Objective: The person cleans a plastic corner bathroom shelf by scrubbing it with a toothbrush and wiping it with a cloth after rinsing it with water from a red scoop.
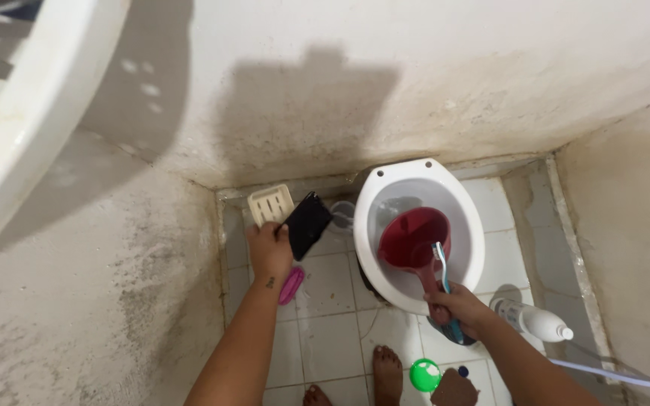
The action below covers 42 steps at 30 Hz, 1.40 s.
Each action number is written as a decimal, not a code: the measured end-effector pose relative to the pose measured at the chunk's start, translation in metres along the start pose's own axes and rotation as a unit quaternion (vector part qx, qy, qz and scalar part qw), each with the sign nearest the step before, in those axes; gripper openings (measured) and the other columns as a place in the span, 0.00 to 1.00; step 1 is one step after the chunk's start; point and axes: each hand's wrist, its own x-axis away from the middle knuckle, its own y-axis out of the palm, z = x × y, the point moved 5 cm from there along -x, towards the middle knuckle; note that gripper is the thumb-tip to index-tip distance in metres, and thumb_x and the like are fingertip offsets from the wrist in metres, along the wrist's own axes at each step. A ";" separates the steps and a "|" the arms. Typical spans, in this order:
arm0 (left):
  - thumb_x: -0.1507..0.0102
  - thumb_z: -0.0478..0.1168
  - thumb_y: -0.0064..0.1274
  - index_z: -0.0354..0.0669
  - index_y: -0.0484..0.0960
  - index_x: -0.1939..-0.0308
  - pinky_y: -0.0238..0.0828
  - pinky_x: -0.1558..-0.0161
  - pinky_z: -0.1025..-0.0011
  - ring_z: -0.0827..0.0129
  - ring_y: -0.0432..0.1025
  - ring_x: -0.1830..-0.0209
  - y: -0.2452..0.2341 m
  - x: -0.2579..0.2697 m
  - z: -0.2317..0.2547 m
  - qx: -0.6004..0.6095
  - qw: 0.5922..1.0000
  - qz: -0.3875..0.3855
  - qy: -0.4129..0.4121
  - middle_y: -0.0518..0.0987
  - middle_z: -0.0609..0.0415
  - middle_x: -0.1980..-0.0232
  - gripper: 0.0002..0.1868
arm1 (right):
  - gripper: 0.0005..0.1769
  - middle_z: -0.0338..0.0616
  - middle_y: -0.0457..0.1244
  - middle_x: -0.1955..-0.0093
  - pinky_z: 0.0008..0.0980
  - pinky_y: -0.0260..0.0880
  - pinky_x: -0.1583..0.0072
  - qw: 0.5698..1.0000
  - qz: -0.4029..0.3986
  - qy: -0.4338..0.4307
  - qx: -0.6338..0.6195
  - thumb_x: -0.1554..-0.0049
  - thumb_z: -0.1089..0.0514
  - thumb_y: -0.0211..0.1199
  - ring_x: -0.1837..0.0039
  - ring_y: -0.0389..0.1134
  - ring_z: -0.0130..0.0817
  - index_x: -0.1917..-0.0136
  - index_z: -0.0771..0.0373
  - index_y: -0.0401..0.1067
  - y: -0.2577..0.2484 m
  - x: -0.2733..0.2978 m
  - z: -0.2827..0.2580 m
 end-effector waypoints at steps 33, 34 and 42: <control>0.34 0.42 0.52 0.33 0.84 0.63 0.68 0.48 0.58 0.49 0.72 0.54 -0.164 0.082 0.128 0.075 0.996 -0.047 -0.019 0.75 0.43 0.53 0.14 | 0.32 0.51 0.68 0.54 0.45 0.73 0.55 0.521 0.184 -0.466 0.691 0.47 0.64 0.55 0.57 0.72 0.47 0.28 0.57 0.64 0.224 0.226 -0.254; 0.34 0.42 0.51 0.33 0.84 0.63 0.68 0.49 0.58 0.49 0.72 0.54 -0.169 0.084 0.136 0.061 0.997 -0.037 -0.023 0.74 0.42 0.53 0.14 | 0.33 0.52 0.67 0.53 0.45 0.73 0.54 0.504 0.188 -0.460 0.706 0.46 0.64 0.55 0.57 0.72 0.47 0.27 0.59 0.63 0.224 0.224 -0.252; 0.33 0.42 0.51 0.32 0.84 0.61 0.72 0.53 0.56 0.48 0.72 0.55 -0.202 0.089 0.174 0.004 0.995 0.076 0.066 0.73 0.41 0.51 0.14 | 0.16 0.41 0.62 0.63 0.30 0.58 0.63 0.957 0.070 -0.248 0.131 0.40 0.56 0.65 0.64 0.59 0.28 0.40 0.62 0.75 0.201 0.182 -0.223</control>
